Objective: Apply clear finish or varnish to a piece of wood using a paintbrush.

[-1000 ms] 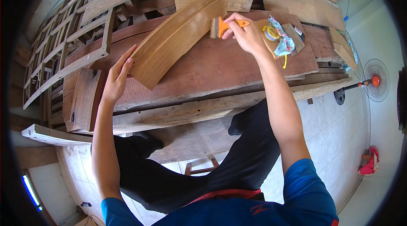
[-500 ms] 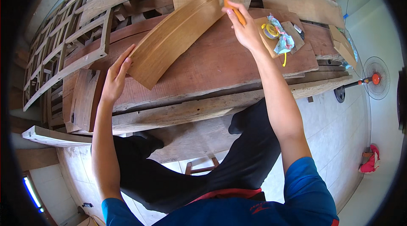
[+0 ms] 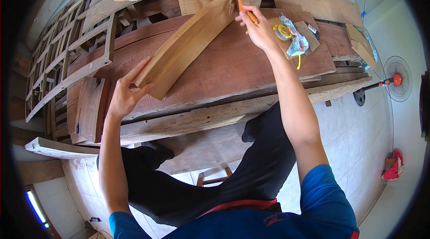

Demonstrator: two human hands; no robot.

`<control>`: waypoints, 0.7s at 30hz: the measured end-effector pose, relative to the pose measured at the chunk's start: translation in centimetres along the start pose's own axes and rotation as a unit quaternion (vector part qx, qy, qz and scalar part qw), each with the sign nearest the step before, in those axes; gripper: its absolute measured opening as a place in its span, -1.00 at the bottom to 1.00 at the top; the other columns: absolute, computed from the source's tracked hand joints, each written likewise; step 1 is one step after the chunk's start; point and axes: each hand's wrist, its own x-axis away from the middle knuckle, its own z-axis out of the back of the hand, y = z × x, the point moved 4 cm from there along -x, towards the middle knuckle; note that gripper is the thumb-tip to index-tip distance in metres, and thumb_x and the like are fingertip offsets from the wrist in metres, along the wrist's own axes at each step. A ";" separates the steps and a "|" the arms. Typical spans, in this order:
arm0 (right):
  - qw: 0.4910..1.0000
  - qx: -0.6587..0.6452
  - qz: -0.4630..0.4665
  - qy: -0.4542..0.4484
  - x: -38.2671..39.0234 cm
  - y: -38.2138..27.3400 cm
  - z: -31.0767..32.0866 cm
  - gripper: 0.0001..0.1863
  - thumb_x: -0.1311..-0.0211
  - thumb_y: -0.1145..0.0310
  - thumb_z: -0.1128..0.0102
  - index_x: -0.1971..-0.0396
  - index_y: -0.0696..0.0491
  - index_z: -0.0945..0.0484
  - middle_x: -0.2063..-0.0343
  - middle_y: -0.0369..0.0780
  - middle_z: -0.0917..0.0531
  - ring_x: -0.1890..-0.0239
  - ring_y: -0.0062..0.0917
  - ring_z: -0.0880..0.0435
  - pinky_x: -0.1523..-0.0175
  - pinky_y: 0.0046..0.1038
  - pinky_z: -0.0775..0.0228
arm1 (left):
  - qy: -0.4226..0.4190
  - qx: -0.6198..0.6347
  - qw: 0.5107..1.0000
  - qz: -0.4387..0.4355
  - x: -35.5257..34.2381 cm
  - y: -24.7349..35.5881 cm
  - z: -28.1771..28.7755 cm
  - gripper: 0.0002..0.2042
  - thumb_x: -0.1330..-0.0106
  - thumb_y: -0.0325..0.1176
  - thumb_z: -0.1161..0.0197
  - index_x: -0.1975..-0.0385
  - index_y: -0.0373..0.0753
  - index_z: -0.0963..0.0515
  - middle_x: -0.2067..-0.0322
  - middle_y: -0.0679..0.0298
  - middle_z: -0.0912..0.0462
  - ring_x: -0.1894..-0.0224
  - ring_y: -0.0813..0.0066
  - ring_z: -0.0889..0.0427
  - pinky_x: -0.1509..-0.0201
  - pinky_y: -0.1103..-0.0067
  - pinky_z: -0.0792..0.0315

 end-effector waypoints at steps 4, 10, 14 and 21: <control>0.990 -0.102 -0.048 -0.087 0.8 -3.8 0.4 -0.61 -0.69 0.12 0.03 -0.10 0.12 -0.61 0.30 -0.15 -0.86 0.20 -0.53 -0.83 0.18 -0.51 -0.51 | -0.006 -0.040 0.999 0.026 1.2 0.3 0.3 -0.24 -0.28 -0.39 -0.52 -0.53 -0.12 -0.41 -0.30 0.06 -0.66 -0.30 0.32 -0.62 -0.45 0.34 -0.42; 0.971 -0.228 -0.020 -0.075 2.2 -4.4 0.7 -0.58 -0.70 0.12 0.13 -0.06 0.09 -0.64 0.36 -0.10 -0.85 0.25 -0.52 -0.83 0.23 -0.52 -0.47 | 0.024 -0.077 0.995 -0.064 0.5 0.3 0.0 -0.28 -0.28 -0.35 -0.53 -0.50 -0.10 -0.46 -0.22 0.02 -0.72 -0.10 0.30 -0.75 -0.30 0.35 -0.57; 0.962 -0.217 -0.012 -0.165 5.2 -6.2 -3.2 -0.60 -0.72 0.08 0.13 -0.08 0.05 -0.61 0.37 -0.14 -0.84 0.27 -0.57 -0.80 0.23 -0.54 -0.48 | 0.003 -0.045 0.999 0.017 0.4 0.8 0.4 -0.30 -0.37 -0.30 -0.48 -0.52 -0.15 -0.42 -0.30 0.03 -0.65 -0.29 0.34 -0.61 -0.44 0.38 -0.42; 0.901 -0.283 0.042 -0.325 11.1 -11.8 -9.9 -0.63 -0.74 0.07 0.09 -0.15 0.01 -0.55 0.22 -0.21 -0.85 0.17 -0.66 -0.76 0.24 -0.58 -0.46 | 0.062 -0.039 0.997 -0.028 -0.2 -1.8 0.9 -0.43 -0.60 -0.07 -0.26 -0.51 -0.17 -0.42 -0.19 -0.06 -0.71 -0.13 0.33 -0.71 -0.22 0.40 -0.57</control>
